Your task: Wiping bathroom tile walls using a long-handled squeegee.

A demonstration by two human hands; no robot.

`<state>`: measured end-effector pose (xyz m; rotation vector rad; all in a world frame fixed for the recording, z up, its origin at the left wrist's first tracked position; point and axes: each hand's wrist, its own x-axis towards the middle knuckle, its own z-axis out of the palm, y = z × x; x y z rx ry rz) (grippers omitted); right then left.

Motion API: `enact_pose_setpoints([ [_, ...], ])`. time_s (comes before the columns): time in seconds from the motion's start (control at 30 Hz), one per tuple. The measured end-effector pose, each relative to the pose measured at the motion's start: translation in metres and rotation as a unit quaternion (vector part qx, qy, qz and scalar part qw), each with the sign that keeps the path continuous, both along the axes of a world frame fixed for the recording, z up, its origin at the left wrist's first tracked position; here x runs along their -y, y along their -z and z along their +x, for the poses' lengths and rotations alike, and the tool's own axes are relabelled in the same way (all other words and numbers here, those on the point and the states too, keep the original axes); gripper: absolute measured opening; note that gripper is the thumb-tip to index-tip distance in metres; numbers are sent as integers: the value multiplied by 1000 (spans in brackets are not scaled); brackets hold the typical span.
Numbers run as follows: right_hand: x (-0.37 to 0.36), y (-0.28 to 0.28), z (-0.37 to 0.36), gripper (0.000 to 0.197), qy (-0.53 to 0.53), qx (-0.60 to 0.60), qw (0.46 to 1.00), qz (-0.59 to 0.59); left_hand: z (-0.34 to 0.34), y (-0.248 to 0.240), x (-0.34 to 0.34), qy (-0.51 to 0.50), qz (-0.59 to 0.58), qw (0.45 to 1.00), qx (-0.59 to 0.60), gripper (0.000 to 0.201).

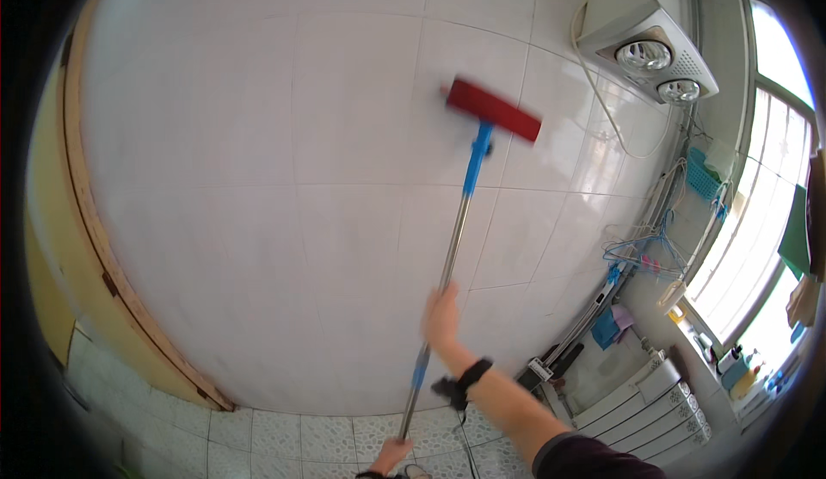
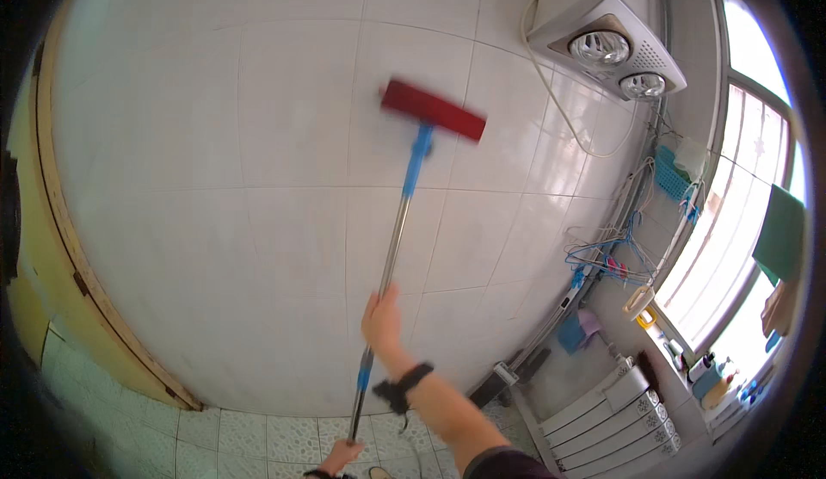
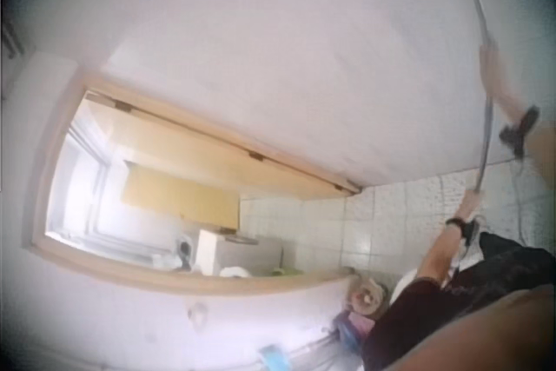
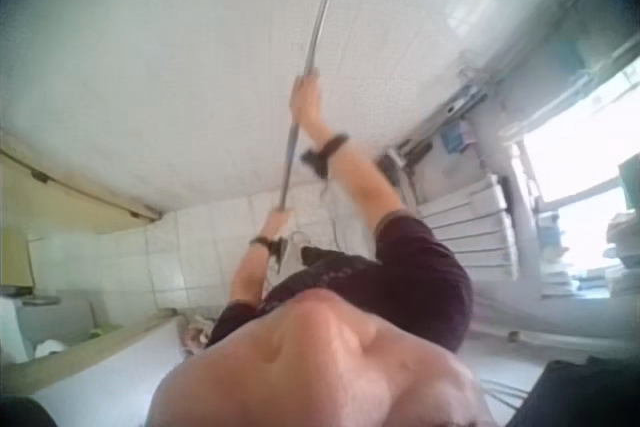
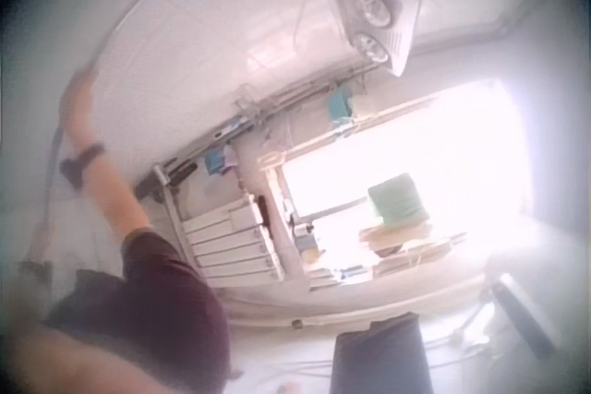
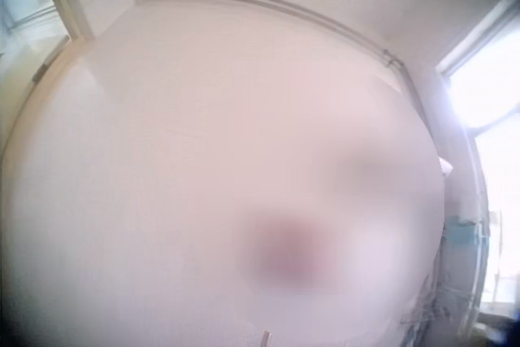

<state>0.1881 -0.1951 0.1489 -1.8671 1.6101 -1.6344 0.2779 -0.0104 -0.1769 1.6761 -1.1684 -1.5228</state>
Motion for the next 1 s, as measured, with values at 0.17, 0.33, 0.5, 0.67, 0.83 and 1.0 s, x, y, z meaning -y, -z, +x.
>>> enact_pose_setpoints([
  [0.17, -62, 140, -6, 28, -13, 63, 992, 106, 20, -35, -124, 28, 101, 994, -7, 48],
  [0.33, -95, 141, 6, 28, -73, 81, 983, 150, 36, 69, -160, 47, 118, 990, 53, 46],
  [0.5, -35, 38, -35, 25, -30, 76, 995, -54, -8, -16, -43, 76, 103, 988, 89, 51],
  [0.67, 37, -93, -82, 24, 17, 59, 984, -167, -48, -126, 60, 54, -52, 996, 49, 44],
  [0.83, 60, -127, -103, 25, 24, 42, 987, -155, -67, -129, 102, 67, -84, 994, 14, 45],
  [1.0, 66, -117, -111, 24, 44, 35, 992, -113, -86, -115, 108, 55, -108, 992, -42, 43],
])
